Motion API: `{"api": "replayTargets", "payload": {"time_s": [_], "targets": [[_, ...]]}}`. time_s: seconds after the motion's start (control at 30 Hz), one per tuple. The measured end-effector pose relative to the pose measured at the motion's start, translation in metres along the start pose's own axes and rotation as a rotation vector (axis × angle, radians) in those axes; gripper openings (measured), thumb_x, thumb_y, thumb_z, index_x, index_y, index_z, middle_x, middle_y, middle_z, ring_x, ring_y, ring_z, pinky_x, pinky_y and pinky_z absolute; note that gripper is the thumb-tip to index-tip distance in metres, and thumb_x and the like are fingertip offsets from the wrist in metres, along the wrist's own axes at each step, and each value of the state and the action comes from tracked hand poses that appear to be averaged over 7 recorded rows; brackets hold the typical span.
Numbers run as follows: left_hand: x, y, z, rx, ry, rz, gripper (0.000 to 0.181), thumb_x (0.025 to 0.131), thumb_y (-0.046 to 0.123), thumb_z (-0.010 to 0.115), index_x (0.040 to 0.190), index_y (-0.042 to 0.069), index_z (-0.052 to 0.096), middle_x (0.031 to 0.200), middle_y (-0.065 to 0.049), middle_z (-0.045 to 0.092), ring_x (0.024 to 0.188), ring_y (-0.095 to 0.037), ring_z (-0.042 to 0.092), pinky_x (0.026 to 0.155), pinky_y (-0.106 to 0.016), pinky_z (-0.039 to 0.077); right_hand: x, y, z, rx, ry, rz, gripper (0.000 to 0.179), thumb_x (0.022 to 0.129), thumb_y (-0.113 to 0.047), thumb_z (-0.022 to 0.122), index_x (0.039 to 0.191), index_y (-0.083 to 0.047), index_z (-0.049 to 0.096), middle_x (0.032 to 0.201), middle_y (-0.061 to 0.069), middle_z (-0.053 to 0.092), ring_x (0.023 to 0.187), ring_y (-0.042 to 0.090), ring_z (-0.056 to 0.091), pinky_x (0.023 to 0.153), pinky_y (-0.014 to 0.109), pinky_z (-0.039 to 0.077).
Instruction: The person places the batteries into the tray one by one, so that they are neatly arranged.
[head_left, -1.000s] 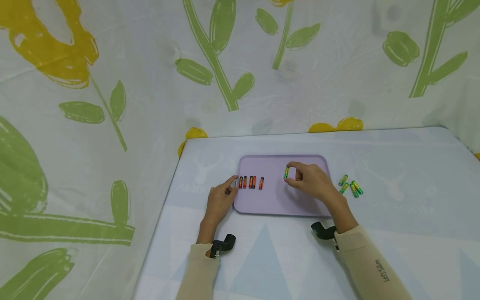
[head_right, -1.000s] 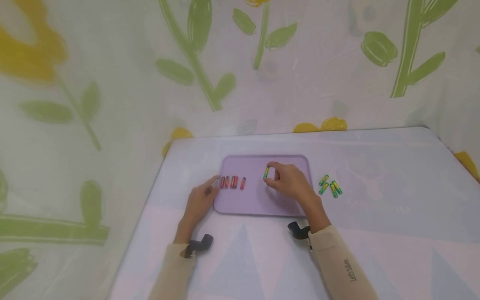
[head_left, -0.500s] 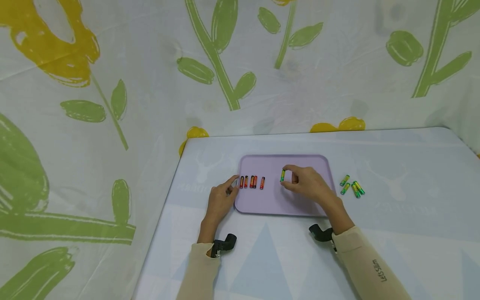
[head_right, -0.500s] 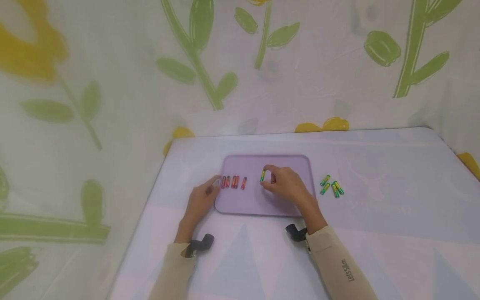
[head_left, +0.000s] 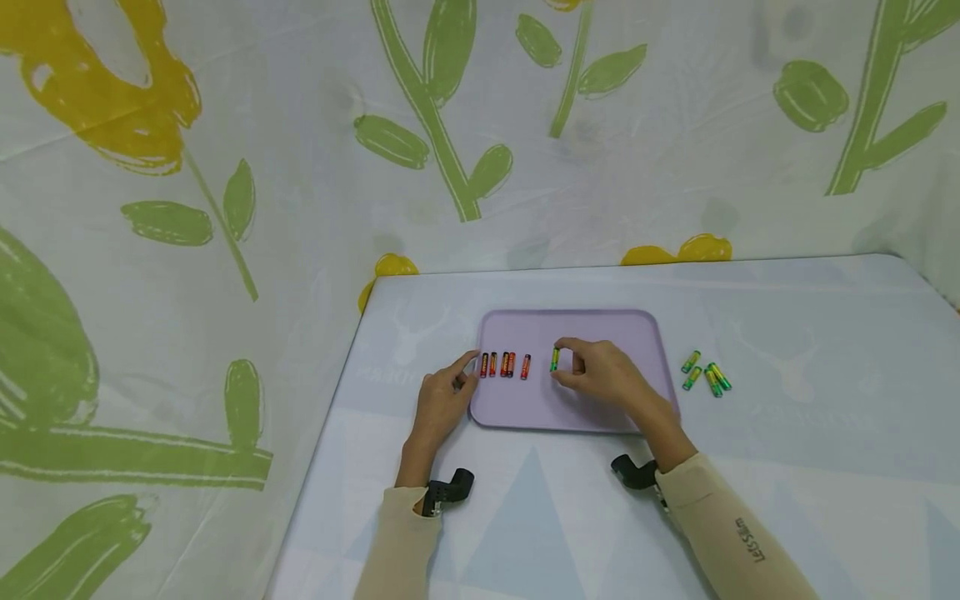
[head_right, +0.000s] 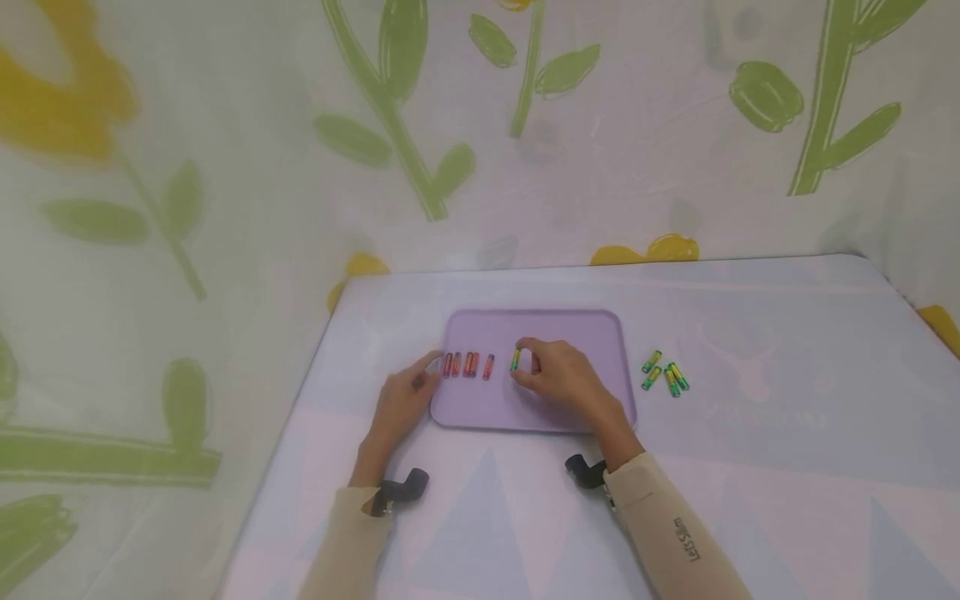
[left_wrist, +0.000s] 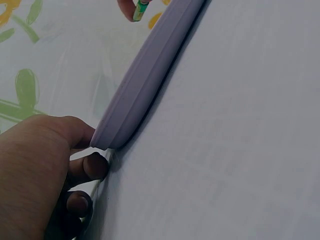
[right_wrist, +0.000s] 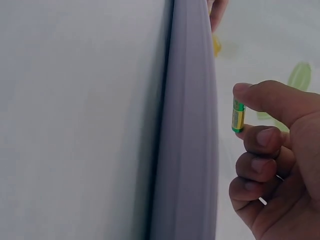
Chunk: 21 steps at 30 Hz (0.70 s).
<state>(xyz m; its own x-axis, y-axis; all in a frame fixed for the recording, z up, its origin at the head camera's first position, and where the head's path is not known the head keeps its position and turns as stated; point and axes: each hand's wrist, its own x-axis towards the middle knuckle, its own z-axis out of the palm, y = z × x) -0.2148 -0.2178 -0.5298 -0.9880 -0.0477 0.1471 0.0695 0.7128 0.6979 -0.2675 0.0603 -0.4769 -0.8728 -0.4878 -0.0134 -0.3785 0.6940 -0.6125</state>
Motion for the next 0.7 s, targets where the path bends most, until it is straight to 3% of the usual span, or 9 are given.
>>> {"api": "replayTargets", "payload": {"time_s": [0.7], "targets": [[0.0,0.002,-0.002,-0.006,-0.003,0.001,0.038,0.098,0.021,0.065,0.136,0.02,0.065,0.074,0.008,0.062,0.064,-0.011,0.053,0.085,-0.042,0.039,0.009,0.001,0.021,0.056,-0.024,-0.018,0.046,0.088,-0.025,0.078,0.128,-0.006,0.064,0.067,-0.005,0.051,0.058,0.01,0.043,0.054,0.028,0.035]]}}
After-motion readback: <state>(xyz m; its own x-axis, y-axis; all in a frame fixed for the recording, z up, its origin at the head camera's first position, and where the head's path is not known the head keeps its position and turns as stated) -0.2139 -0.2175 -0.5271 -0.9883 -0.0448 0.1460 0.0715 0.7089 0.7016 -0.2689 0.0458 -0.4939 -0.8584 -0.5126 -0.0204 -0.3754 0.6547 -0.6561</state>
